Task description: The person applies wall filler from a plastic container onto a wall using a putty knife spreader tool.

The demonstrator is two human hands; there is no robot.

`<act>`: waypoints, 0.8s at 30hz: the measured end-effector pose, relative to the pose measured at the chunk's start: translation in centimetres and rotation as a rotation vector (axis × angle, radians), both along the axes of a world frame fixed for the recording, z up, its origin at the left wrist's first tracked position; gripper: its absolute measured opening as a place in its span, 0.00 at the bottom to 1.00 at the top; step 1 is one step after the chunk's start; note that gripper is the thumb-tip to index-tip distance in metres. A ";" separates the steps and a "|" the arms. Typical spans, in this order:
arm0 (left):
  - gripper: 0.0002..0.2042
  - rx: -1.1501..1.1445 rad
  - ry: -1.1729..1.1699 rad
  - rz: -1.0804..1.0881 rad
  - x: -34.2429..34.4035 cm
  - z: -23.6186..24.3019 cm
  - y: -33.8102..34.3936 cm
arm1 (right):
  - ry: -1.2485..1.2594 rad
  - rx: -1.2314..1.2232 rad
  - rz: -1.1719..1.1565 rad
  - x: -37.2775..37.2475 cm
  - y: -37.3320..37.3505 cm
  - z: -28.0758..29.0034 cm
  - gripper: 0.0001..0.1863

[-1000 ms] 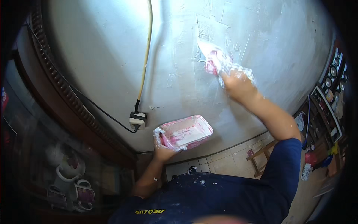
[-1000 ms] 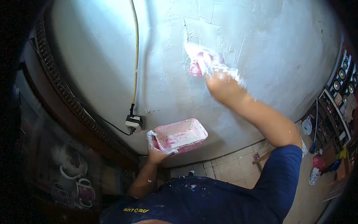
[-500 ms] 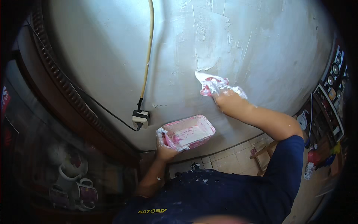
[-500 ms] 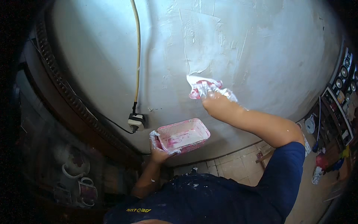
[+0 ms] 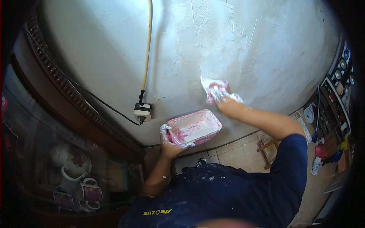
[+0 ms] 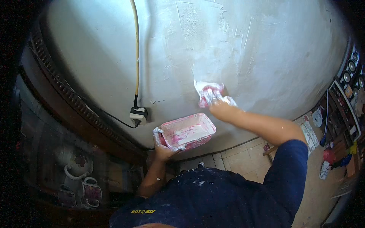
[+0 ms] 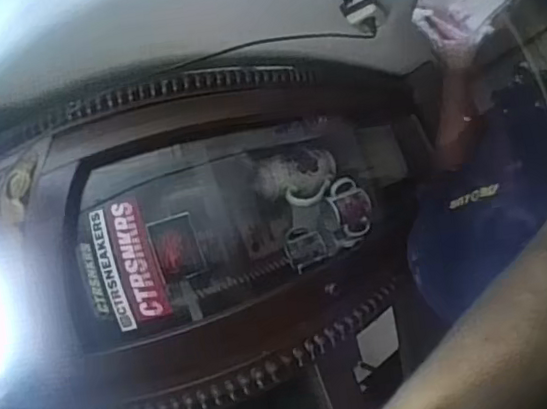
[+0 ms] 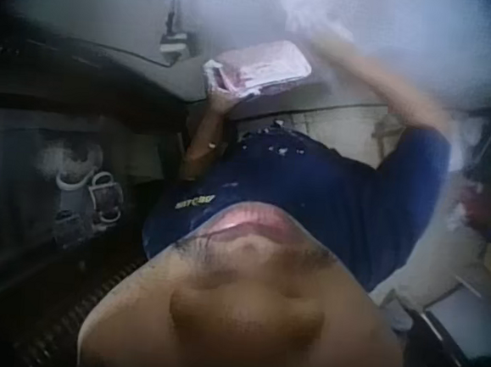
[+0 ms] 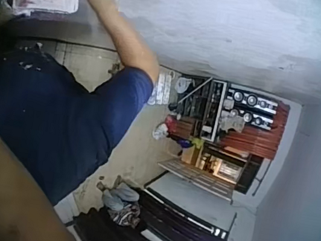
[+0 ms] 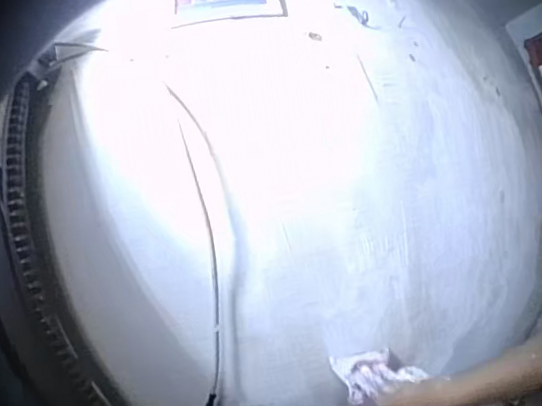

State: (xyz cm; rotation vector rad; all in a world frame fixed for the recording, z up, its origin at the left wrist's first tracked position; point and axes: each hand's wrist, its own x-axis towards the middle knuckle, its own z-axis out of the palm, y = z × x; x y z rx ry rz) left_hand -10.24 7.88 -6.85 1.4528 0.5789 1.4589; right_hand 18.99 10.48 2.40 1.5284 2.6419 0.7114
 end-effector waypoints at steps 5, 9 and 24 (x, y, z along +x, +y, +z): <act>0.47 0.013 0.114 0.078 -2.6 -2.7 0.7 | 0.233 -0.395 -0.203 -2.1 -3.4 3.1 0.17; 0.48 0.068 0.307 0.251 -3.5 -4.2 0.5 | 1.640 -0.796 -0.302 0.6 -2.2 0.7 0.12; 0.51 0.093 0.416 0.255 -2.2 -3.7 3.4 | 1.707 -0.430 0.049 -4.8 -4.3 -2.6 0.10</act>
